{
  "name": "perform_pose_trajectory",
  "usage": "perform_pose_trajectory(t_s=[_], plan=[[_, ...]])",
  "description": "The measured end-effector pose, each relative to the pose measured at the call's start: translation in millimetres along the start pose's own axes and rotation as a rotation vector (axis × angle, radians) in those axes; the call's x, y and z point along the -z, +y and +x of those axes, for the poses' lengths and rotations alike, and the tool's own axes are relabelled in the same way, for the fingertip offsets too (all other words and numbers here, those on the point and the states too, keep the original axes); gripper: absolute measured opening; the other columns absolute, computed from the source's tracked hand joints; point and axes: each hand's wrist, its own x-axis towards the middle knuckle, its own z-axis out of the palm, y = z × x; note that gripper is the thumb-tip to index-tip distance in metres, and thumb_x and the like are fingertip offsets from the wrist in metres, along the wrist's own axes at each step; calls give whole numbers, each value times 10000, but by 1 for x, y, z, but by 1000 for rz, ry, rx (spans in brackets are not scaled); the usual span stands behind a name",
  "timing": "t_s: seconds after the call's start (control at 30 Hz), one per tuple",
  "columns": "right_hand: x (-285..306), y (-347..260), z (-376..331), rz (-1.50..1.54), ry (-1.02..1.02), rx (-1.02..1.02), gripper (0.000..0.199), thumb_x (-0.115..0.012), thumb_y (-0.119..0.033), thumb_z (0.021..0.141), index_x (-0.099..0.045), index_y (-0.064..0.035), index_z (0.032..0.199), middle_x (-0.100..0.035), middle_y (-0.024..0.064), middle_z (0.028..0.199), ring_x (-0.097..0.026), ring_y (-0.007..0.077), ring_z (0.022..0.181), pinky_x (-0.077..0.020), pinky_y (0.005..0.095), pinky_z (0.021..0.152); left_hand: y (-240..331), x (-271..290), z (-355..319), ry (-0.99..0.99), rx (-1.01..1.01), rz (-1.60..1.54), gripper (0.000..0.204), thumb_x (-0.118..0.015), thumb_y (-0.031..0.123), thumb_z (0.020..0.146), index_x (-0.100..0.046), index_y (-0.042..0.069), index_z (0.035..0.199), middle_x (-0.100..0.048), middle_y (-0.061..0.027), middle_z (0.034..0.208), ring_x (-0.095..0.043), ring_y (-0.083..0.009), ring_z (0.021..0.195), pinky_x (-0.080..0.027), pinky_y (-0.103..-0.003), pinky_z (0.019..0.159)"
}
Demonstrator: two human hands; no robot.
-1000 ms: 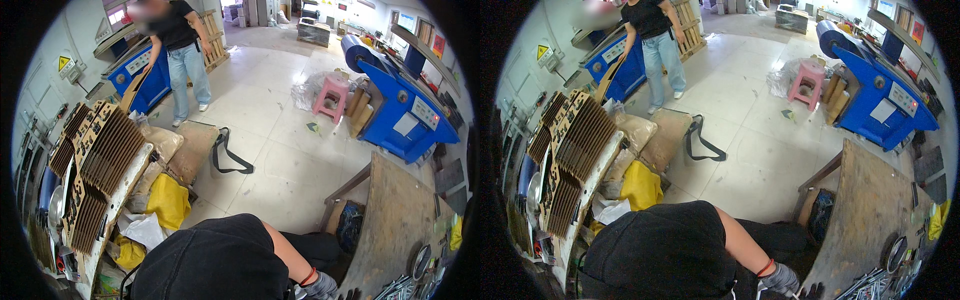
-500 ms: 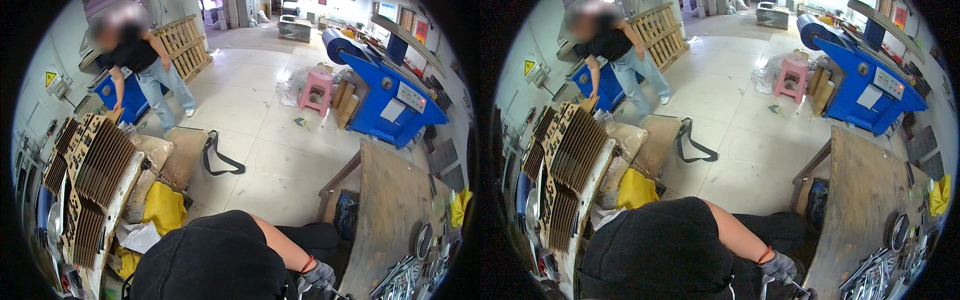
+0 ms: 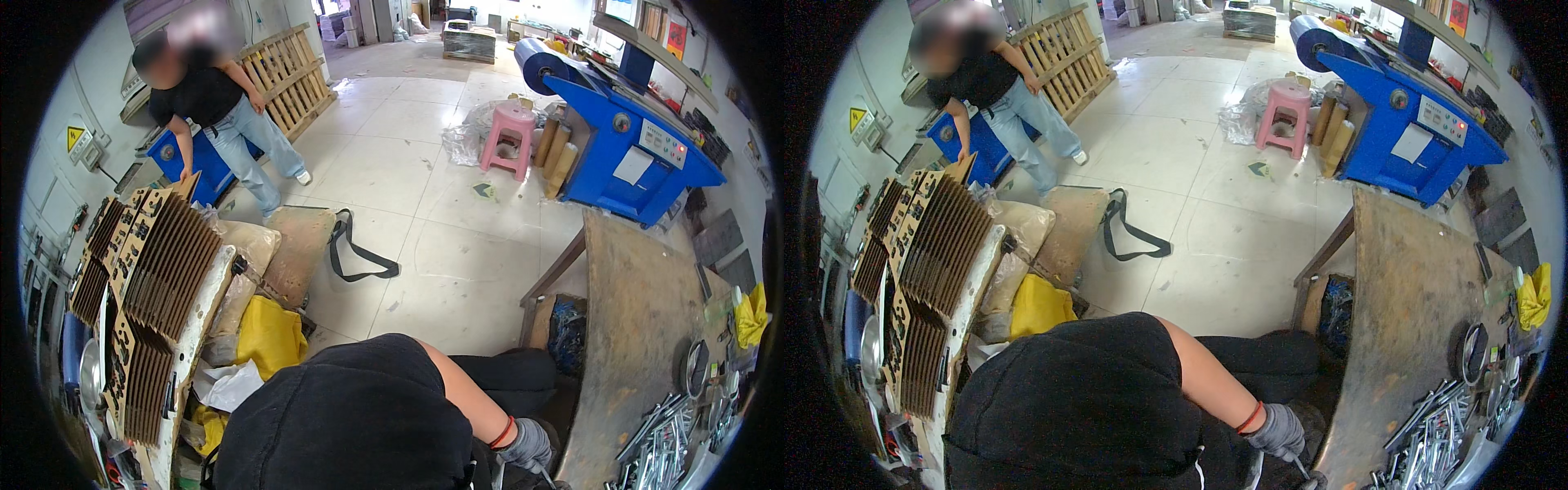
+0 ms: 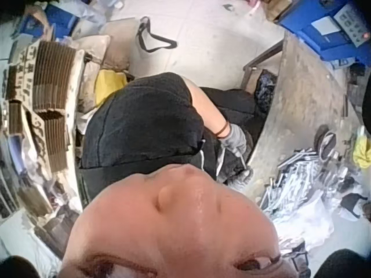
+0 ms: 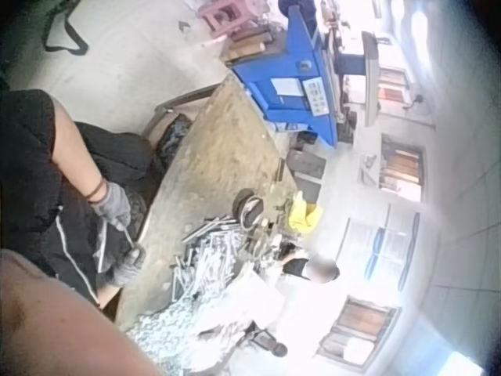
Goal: The person repeatedly picks up bolts and nuts from a table and threads them together by hand. The assembled fasteners are placed into a white bag on the lap. Other workers are visible in the background handling boxes and materials.
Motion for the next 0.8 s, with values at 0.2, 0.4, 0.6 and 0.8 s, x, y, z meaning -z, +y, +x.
perform_pose_trajectory(t_s=[0.2,0.4,0.6,0.8], plan=[[11,-13,-15,-182,256,81,271,-505,-285,929,-556,-36,1025,-587,85,864,-530,174,738,-440,304,648,-4,-31,8,300,-132,21,432,-662,228,730,-571,79,1125,-581,-158,1073,-549,-330,1007,-449,-412,853],[33,12,-16,-218,391,192,340,-431,-349,946,-559,-33,953,-536,24,587,-490,130,467,-395,244,427,-15,-31,10,224,-94,-51,567,-674,226,724,-486,71,1237,-497,-176,1198,-471,-342,1132,-382,-431,970],[42,82,-10,-461,390,193,424,-412,-450,930,-589,-65,942,-547,21,521,-482,165,378,-388,259,372,-11,-34,2,43,-100,-1,495,-642,296,762,-529,93,1198,-494,-162,1180,-486,-341,1102,-392,-438,941],[20,100,-2,-575,274,76,446,-421,-456,917,-610,-53,945,-570,73,604,-510,230,465,-408,308,439,-15,-38,-2,30,-92,16,457,-642,325,763,-567,92,1148,-536,-158,1107,-515,-337,1059,-421,-426,897]])
